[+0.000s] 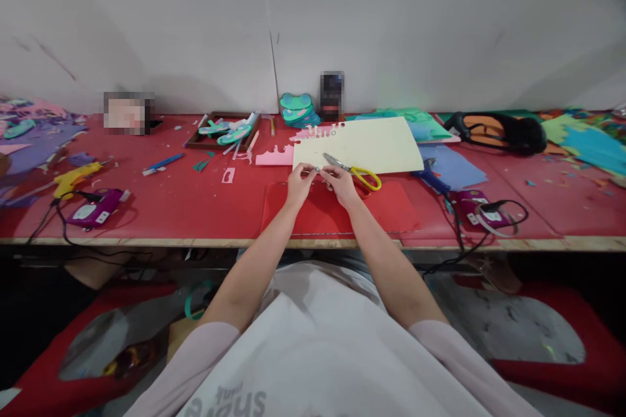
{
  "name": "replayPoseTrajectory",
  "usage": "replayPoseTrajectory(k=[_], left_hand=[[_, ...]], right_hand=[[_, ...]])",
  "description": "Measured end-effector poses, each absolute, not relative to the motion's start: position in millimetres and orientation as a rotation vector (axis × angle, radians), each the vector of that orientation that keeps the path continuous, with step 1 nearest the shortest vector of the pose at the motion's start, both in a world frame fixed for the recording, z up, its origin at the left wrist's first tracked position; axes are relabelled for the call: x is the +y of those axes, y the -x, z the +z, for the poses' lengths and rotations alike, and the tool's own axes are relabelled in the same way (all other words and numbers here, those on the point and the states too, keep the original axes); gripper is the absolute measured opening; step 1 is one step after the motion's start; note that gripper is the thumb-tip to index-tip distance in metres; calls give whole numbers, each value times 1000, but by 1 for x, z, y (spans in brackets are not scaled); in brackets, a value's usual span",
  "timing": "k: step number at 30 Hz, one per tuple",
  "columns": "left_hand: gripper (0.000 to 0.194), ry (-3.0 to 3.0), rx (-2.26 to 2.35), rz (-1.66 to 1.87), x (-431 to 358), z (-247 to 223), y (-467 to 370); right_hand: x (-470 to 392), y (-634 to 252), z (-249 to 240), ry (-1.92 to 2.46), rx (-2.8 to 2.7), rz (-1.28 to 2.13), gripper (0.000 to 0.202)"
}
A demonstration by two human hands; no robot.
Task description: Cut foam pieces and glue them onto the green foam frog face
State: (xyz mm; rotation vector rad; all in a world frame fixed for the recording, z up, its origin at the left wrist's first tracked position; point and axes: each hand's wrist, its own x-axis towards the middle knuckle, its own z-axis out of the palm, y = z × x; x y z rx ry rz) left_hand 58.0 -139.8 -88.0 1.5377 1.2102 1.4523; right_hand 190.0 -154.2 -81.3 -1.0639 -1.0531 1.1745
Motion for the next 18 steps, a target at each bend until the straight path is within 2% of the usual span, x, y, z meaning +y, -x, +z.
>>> replayPoseTrajectory(k=[18], left_hand=[[9,-1518,1244,1438,-140,-87,-57]], right_hand=[[-153,-191,-84,1075,-1054,1160,34]])
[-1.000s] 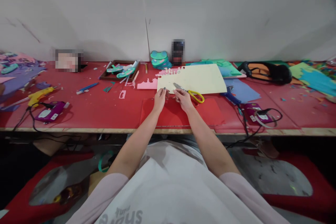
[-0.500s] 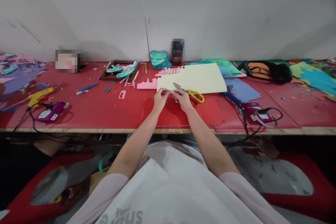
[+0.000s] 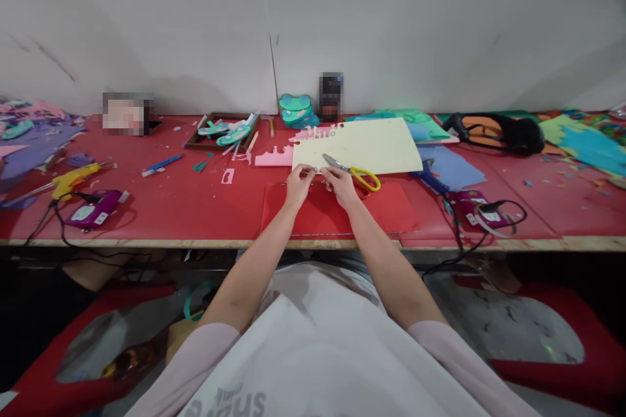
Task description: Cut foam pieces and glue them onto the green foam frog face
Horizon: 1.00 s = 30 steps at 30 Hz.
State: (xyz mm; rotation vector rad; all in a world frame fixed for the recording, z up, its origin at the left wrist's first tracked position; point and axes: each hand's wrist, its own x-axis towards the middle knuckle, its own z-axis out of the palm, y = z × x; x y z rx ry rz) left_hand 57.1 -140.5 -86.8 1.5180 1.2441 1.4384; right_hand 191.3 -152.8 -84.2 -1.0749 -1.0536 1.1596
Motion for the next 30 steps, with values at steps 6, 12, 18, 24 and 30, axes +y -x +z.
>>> replayPoseTrajectory(k=[6,12,18,24,30], left_hand=[[6,-1519,1248,1412,-141,-86,-57],[11,-1542,1219,1440,-140,-87,-57],[16,-1643,1169,1489,-144,-83,-57],[12,-1650,1230,1518,-146,-81,-57],[17,-1647,1190,1491,-144,-83,-56]], right_hand=[[-153,-192,-84,1020,-1042,1186,33],[-153,-191,-83,1057,-1048,1168,38],[-153,-191,-83,1061,-1059,1169,36],[-153,-191,-83,1073,-1065,1165,33],[-152,-192,-85,1064,-1076,1167,32]])
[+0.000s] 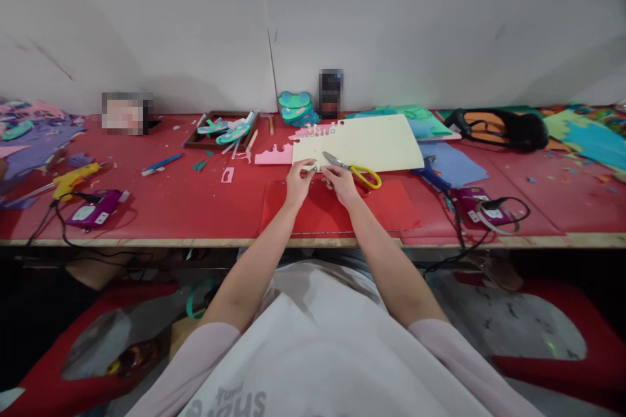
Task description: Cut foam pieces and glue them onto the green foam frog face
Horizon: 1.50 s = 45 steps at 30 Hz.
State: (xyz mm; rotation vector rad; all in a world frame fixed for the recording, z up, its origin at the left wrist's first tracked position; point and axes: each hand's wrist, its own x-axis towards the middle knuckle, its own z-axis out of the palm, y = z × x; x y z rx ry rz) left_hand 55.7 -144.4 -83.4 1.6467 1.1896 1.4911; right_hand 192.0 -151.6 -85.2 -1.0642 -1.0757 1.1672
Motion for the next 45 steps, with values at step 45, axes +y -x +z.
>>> replayPoseTrajectory(k=[45], left_hand=[[7,-1692,1297,1443,-137,-88,-56]], right_hand=[[-154,-190,-83,1133,-1042,1045,29]])
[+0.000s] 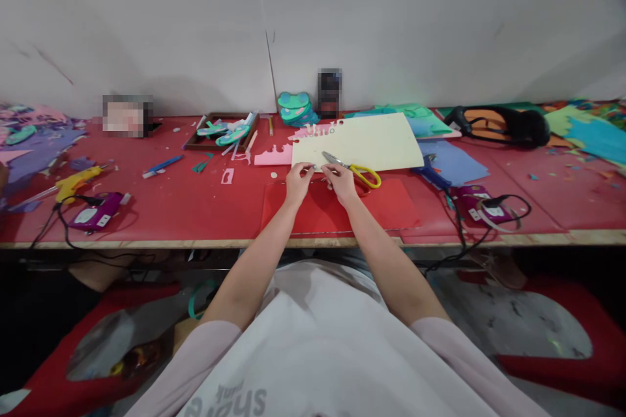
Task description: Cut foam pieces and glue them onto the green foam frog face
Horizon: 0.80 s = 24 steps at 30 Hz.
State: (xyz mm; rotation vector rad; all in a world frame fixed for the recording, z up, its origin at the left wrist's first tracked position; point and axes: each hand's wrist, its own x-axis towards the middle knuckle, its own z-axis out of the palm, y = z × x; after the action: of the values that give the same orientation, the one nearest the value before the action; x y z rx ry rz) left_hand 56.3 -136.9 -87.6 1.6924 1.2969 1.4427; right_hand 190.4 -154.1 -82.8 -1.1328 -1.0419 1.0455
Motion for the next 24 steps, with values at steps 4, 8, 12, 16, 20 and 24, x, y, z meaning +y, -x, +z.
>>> replayPoseTrajectory(k=[4,8,12,16,20,24], left_hand=[[5,-1688,1321,1430,-137,-87,-56],[5,-1622,1346,1413,-137,-87,-56],[4,-1618,1330,1396,-138,-84,-55],[5,-1644,1321,1373,-138,-84,-57],[9,-1701,1387,1379,-139,-81,-55],[16,-1841,1682,1352,-148,-75,-29]], right_hand=[[-154,-191,-84,1161,-1074,1026,32],[-152,-191,-87,1160,-1090,1024,35],[-150,-190,-89,1160,-1114,1020,30],[-152,-191,-88,1160,-1108,1019,26],[-153,-191,-85,1144,-1089,1023,27],[-152,-191,-85,1148,-1043,1050,31]])
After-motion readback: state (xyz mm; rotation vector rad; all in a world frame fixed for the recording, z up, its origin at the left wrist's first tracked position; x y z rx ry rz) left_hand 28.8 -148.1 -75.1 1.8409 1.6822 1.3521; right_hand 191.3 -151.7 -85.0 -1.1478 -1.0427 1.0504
